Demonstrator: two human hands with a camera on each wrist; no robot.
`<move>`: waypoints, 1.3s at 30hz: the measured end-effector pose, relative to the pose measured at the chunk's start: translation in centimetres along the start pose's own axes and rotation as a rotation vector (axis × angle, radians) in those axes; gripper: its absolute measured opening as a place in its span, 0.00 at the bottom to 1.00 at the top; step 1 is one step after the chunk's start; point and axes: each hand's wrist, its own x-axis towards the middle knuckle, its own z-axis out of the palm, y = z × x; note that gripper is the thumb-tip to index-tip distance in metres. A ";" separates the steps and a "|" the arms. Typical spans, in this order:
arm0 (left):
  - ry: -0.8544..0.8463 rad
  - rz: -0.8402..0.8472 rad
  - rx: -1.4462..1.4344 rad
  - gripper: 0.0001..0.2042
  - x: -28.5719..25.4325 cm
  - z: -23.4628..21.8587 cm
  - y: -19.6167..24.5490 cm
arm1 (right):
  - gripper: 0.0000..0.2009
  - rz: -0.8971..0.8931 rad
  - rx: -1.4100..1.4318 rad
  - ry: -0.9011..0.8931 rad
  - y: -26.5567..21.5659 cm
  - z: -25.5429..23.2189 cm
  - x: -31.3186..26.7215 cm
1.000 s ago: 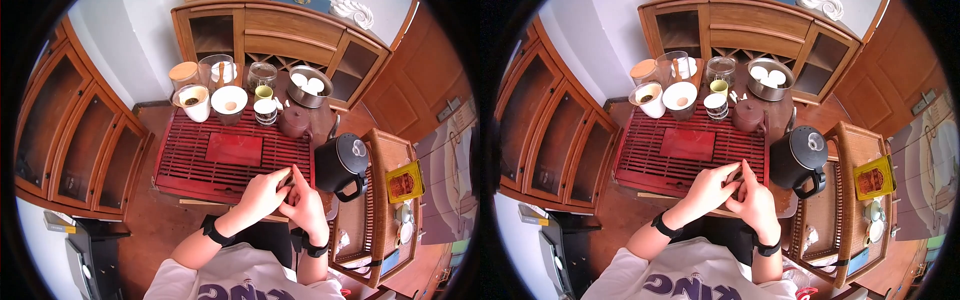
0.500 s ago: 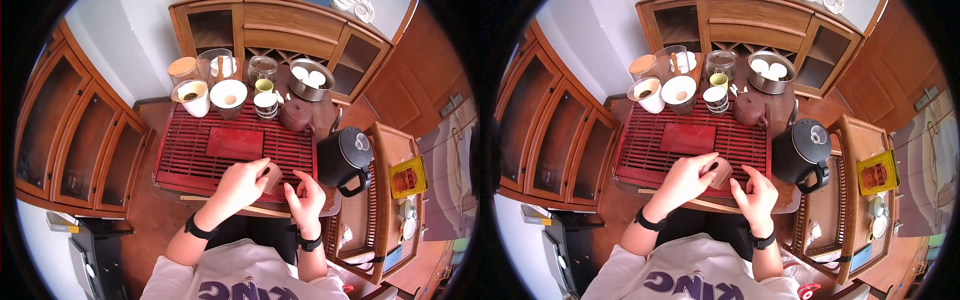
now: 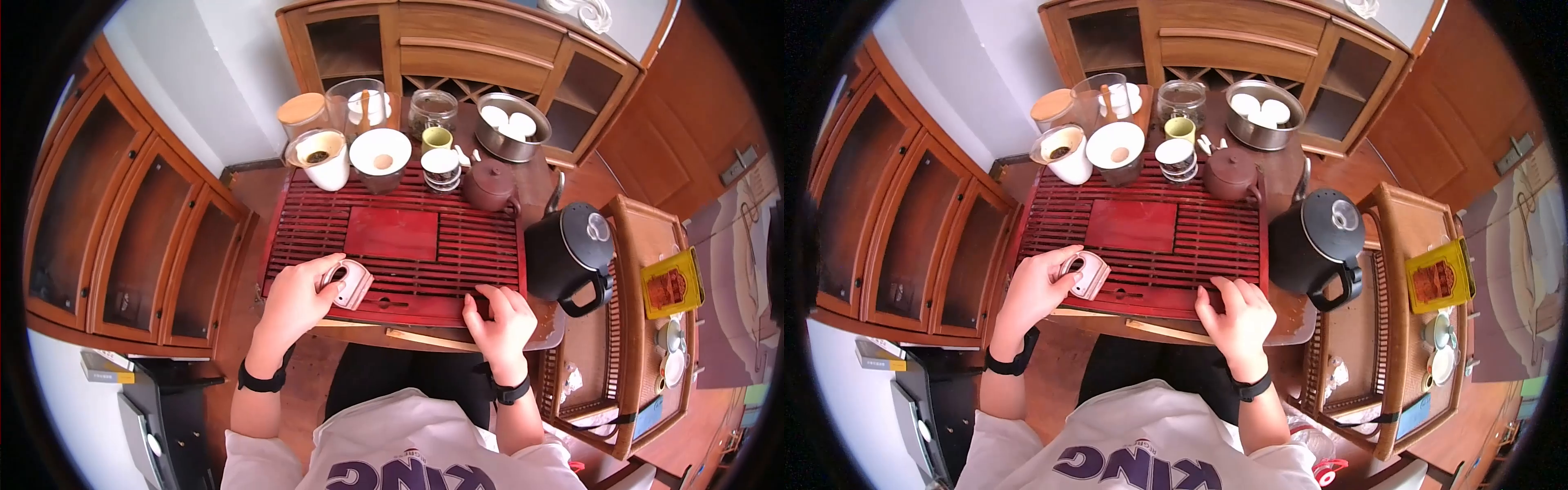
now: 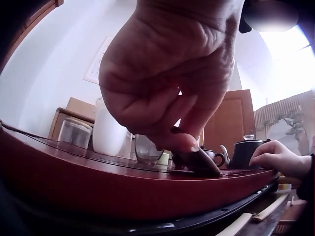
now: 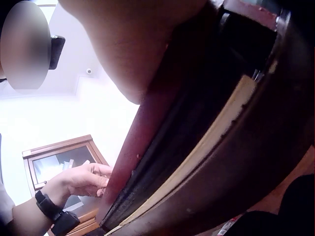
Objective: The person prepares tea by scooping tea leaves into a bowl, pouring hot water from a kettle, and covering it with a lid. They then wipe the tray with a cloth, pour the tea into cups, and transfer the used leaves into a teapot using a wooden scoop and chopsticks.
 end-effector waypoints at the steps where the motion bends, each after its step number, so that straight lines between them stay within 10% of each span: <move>1: -0.040 -0.102 0.030 0.20 -0.1 -0.6 0.1 | 0.10 -0.001 -0.009 0.007 0.1 0.1 0.1; 24: 0.224 -0.322 0.338 0.19 -1.3 -7.3 -5.4 | 0.07 -0.028 -0.027 0.004 0.2 0.4 0.0; 39: 0.381 -0.136 0.679 0.20 -1.5 -0.9 -3.7 | 0.07 -0.056 -0.019 0.028 0.3 0.5 0.1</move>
